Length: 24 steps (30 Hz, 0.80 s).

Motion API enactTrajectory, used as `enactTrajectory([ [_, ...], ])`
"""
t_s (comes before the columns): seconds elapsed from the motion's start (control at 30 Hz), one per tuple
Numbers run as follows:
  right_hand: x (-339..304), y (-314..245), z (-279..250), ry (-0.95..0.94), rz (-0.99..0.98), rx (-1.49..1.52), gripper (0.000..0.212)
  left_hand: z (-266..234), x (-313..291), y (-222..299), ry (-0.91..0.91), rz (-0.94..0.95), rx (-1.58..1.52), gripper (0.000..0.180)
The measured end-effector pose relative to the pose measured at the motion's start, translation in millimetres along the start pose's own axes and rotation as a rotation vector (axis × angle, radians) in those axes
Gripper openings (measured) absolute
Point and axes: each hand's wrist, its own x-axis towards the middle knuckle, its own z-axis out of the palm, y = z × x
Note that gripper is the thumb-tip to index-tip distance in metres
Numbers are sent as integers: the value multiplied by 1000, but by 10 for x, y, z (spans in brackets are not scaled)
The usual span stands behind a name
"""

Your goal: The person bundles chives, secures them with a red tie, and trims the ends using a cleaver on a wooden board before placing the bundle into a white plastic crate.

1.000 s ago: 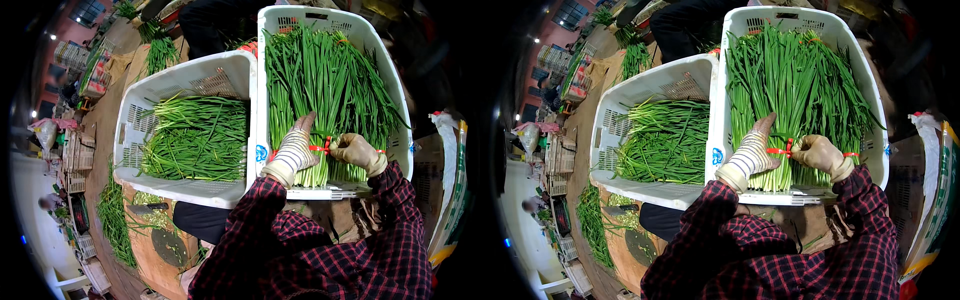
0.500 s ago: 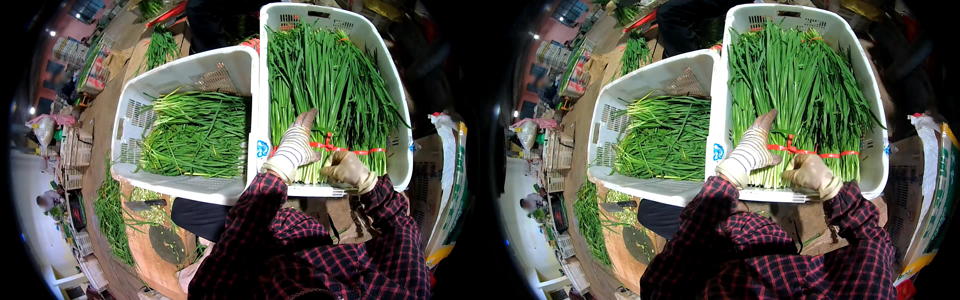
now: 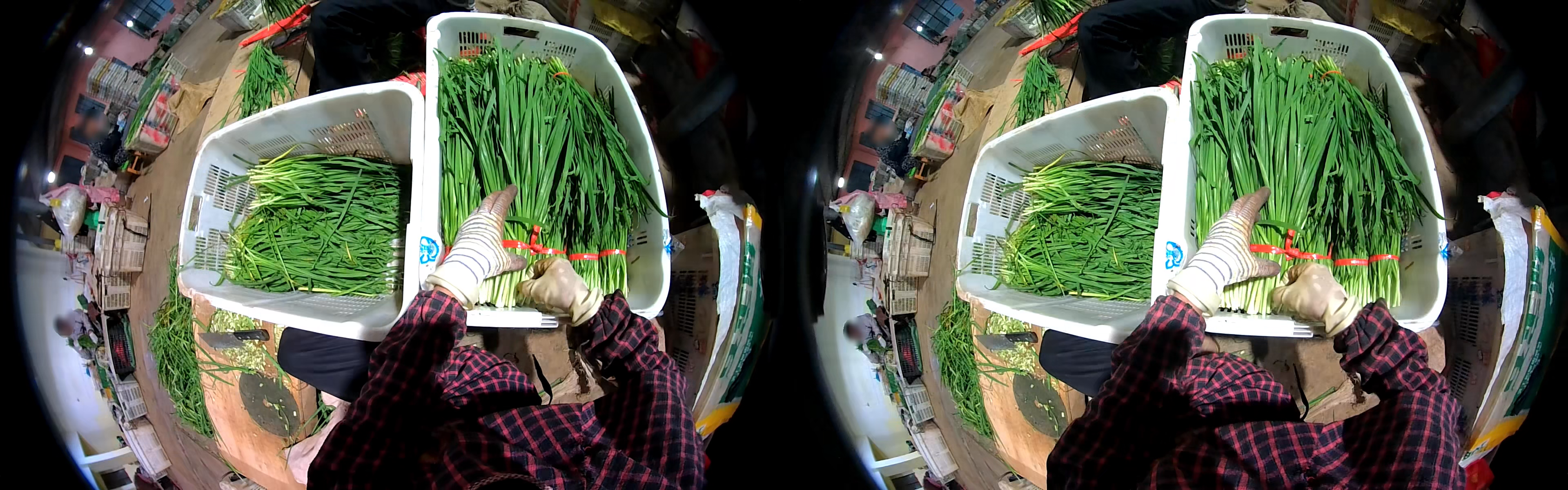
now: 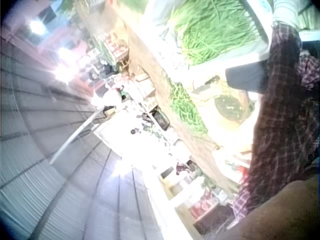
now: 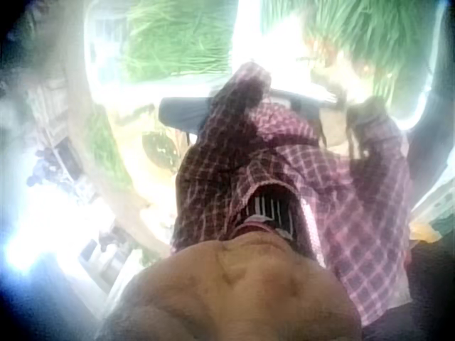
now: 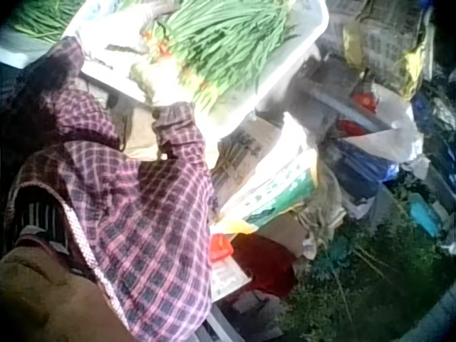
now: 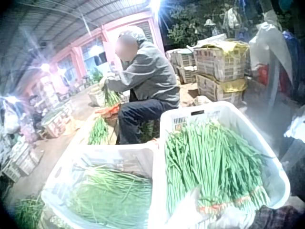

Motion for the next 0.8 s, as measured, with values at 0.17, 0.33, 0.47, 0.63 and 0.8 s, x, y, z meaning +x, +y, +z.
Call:
enactTrajectory([
  [0.17,40,-128,49,-235,-9,-423,33,76,-123,57,111,94,53,109],
  [0.33,24,-114,-15,-188,-152,-578,29,223,-312,244,379,25,283,105],
  [0.47,-103,-728,-190,268,-547,-669,21,379,-298,-247,393,124,711,56],
  [0.63,289,-1046,-113,461,-994,-654,28,624,-124,-252,13,12,684,64],
  [0.8,1007,-726,-492,779,-643,-570,35,349,-257,-18,172,257,345,73],
])
